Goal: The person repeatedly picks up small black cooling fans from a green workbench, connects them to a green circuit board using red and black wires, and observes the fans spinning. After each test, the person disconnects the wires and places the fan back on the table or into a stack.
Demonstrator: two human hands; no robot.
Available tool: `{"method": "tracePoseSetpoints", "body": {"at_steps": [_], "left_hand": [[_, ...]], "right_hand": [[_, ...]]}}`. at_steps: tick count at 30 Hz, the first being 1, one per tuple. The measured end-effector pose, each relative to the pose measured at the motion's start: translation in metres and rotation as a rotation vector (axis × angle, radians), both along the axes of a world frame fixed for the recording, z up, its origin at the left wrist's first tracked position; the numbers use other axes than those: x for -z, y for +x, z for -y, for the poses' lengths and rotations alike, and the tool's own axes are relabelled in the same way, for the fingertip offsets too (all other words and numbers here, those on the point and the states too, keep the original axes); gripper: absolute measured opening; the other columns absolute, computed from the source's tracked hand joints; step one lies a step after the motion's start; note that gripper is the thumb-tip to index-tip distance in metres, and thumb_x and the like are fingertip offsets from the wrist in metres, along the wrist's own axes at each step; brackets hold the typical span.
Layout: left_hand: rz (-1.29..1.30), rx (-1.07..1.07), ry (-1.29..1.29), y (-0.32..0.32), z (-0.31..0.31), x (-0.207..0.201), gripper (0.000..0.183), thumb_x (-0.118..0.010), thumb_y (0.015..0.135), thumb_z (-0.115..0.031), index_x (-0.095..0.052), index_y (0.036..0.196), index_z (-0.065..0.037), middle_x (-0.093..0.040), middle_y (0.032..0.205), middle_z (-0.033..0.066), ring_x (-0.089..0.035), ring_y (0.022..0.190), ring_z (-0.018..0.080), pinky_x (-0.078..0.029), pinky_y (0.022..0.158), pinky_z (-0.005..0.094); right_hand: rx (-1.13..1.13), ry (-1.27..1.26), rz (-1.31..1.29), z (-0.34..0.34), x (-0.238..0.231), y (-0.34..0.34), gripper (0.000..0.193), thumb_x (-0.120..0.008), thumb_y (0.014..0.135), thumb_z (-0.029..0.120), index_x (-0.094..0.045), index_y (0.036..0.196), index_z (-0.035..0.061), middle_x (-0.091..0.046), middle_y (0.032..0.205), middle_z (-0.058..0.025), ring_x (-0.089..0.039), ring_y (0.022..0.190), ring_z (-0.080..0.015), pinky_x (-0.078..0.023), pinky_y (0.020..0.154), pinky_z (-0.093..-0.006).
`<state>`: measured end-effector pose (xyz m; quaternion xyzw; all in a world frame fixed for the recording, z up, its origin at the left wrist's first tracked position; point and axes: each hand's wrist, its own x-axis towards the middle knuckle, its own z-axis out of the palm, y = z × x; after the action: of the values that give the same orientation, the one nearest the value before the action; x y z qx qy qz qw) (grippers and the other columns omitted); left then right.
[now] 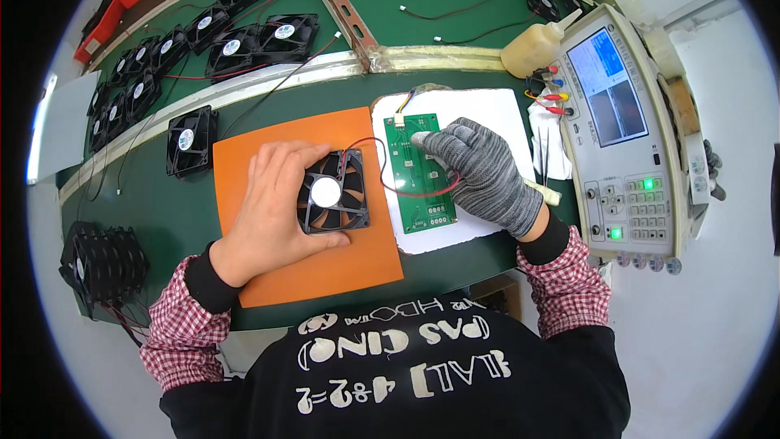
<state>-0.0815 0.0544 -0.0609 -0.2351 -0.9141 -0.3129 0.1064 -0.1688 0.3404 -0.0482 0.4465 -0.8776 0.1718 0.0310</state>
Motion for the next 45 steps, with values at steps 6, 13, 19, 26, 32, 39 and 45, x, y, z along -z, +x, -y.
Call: {"method": "tracePoseSetpoints", "body": {"at_steps": [6,13,19,26,32,39,45], "left_hand": [[-0.012,-0.005,-0.002,0.001,-0.001,0.001,0.095,-0.092,0.049,-0.025,-0.046,0.129,-0.003,-0.052,0.118,0.0143,-0.047,0.111,0.0356,-0.037,0.096,0.0459],[-0.505,0.035,-0.173,0.025,-0.001,-0.034,0.088,-0.091,0.055,-0.038,-0.052,0.125,-0.002,-0.057,0.119,0.0148,-0.054,0.103,0.0327,-0.041,0.091,0.0456],[-0.627,-0.065,0.318,0.064,-0.010,-0.065,0.035,-0.059,0.091,-0.031,-0.055,0.118,-0.009,-0.061,0.096,0.0079,-0.056,0.074,0.0219,-0.045,0.061,0.0316],[0.493,0.190,0.859,0.076,0.011,-0.076,0.043,-0.070,0.086,-0.016,-0.052,0.119,0.004,-0.065,0.096,0.0233,-0.065,0.082,0.0321,-0.051,0.074,0.0405],[-0.840,-0.132,-0.036,0.048,0.015,-0.076,0.050,-0.067,0.088,-0.034,-0.051,0.117,0.003,-0.063,0.102,0.0222,-0.061,0.076,0.0275,-0.049,0.063,0.0375],[-0.826,-0.092,-0.031,-0.087,-0.034,-0.075,0.073,-0.079,0.072,-0.031,-0.052,0.130,0.005,-0.050,0.136,0.0237,-0.051,0.122,0.0401,-0.043,0.101,0.0471],[-0.440,-0.349,-0.435,-0.145,0.016,0.008,0.032,-0.079,0.069,-0.022,-0.058,0.085,-0.005,-0.050,0.093,0.0096,-0.048,0.090,0.0297,-0.037,0.076,0.0405]], "right_hand": [[-0.187,0.124,-0.323,0.006,0.003,0.002,0.040,-0.062,0.078,0.009,-0.061,0.117,0.0026,-0.062,0.097,-0.0118,-0.062,0.097,-0.0313,-0.048,0.092,-0.0414],[0.010,-0.385,0.276,-0.009,0.013,-0.011,0.021,-0.070,0.081,0.003,-0.069,0.101,0.0071,-0.061,0.092,-0.0115,-0.063,0.090,-0.0288,-0.052,0.082,-0.0374],[0.038,-0.376,0.282,-0.008,0.016,-0.012,0.013,-0.072,0.079,0.005,-0.071,0.091,0.0052,-0.060,0.091,-0.0103,-0.061,0.087,-0.0276,-0.052,0.080,-0.0365],[0.004,-0.401,0.256,-0.008,0.018,-0.013,0.014,-0.074,0.078,0.008,-0.071,0.091,0.0045,-0.060,0.089,-0.0103,-0.062,0.085,-0.0270,-0.052,0.080,-0.0366],[0.064,-0.423,0.254,-0.012,0.019,-0.010,0.014,-0.073,0.078,0.007,-0.069,0.091,0.0043,-0.061,0.089,-0.0103,-0.063,0.084,-0.0276,-0.052,0.078,-0.0366],[0.161,-0.698,0.380,-0.011,0.025,-0.002,0.012,-0.070,0.083,0.003,-0.067,0.095,0.0036,-0.064,0.090,-0.0064,-0.062,0.080,-0.0177,-0.051,0.074,-0.0295],[0.244,-0.816,0.468,-0.012,0.010,-0.003,0.019,-0.071,0.086,0.008,-0.066,0.103,0.0022,-0.065,0.097,-0.0066,-0.061,0.084,-0.0129,-0.050,0.078,-0.0250]]}}
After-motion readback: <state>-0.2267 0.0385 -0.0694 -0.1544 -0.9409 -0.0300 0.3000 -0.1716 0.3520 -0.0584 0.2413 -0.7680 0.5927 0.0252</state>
